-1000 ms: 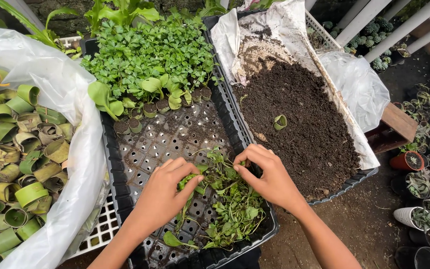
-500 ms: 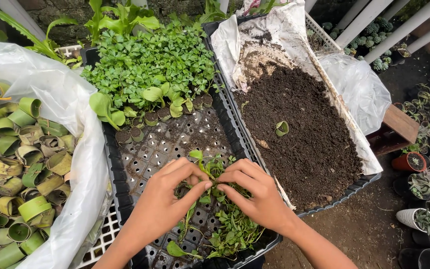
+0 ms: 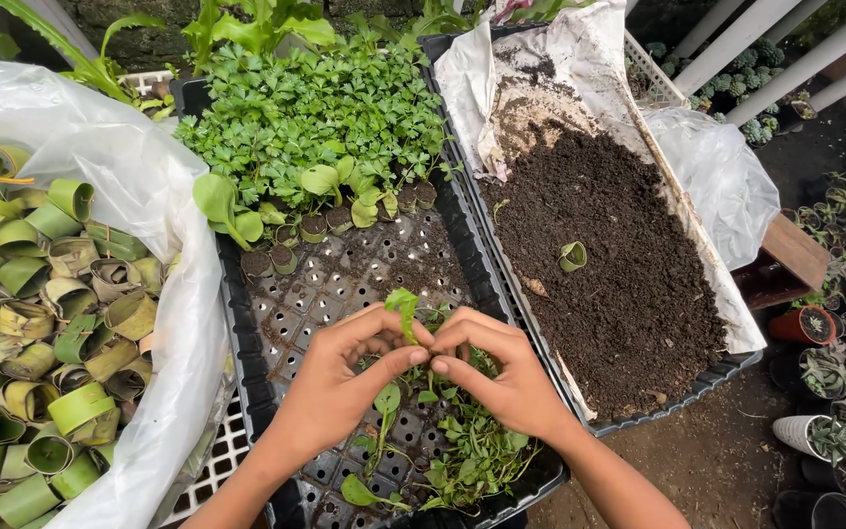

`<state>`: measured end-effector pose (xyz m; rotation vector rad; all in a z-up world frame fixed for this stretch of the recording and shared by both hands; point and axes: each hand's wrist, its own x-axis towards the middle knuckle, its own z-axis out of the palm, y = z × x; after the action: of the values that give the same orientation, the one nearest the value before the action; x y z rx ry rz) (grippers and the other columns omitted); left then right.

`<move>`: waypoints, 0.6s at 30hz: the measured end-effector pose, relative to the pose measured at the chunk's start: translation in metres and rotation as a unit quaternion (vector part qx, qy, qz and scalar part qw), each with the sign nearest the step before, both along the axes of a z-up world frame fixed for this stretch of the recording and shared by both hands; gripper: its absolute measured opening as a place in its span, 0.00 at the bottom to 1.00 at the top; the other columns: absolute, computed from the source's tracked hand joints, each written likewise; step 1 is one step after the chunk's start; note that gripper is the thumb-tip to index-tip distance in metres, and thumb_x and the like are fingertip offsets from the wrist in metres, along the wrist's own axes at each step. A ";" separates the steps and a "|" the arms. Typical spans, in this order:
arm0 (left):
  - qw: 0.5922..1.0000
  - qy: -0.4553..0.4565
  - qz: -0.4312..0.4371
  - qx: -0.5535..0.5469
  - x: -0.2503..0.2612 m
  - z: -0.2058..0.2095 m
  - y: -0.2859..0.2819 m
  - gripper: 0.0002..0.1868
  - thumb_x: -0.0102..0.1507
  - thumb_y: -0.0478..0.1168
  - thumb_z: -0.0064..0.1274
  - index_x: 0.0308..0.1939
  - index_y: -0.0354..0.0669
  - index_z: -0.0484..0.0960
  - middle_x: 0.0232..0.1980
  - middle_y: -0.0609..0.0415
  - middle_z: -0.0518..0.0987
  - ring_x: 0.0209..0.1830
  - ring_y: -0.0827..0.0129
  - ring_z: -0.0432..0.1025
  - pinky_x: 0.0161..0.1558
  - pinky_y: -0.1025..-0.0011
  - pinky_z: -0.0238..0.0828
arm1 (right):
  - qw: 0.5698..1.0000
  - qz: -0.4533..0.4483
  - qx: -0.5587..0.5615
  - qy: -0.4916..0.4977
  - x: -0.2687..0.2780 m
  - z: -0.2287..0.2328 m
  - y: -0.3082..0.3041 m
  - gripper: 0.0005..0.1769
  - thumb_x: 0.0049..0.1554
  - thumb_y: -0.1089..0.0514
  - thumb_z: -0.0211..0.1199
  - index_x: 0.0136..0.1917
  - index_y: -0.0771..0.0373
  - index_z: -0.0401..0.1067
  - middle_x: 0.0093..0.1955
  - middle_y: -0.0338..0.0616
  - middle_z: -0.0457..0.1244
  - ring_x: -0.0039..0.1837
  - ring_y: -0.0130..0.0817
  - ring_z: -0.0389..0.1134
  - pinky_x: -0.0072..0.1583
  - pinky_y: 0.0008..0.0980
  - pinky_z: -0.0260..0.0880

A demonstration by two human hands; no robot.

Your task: The person plants small seedlings into a tray filled with soil. They pick seedlings from a tray, place them into rolled leaf cups, and then insert the cups into the soil, pressing the soil around them.

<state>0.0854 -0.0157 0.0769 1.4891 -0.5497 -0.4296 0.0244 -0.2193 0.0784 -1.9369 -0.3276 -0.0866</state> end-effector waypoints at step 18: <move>0.998 -0.048 -0.046 0.005 0.030 0.015 -0.071 0.04 0.64 0.39 0.58 0.41 0.45 0.85 0.42 0.58 0.80 0.40 0.77 0.72 0.38 0.79 0.67 | 0.997 -0.068 -0.023 -0.022 -0.003 0.013 -0.053 0.07 0.62 0.57 0.61 0.48 0.64 0.75 0.46 0.42 0.66 0.48 0.33 0.64 0.51 0.31 0.63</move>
<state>0.1152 -0.0869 0.0923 1.5041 -0.6942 -0.4346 0.0213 -0.2720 0.0909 -2.0047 -0.2285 -0.2139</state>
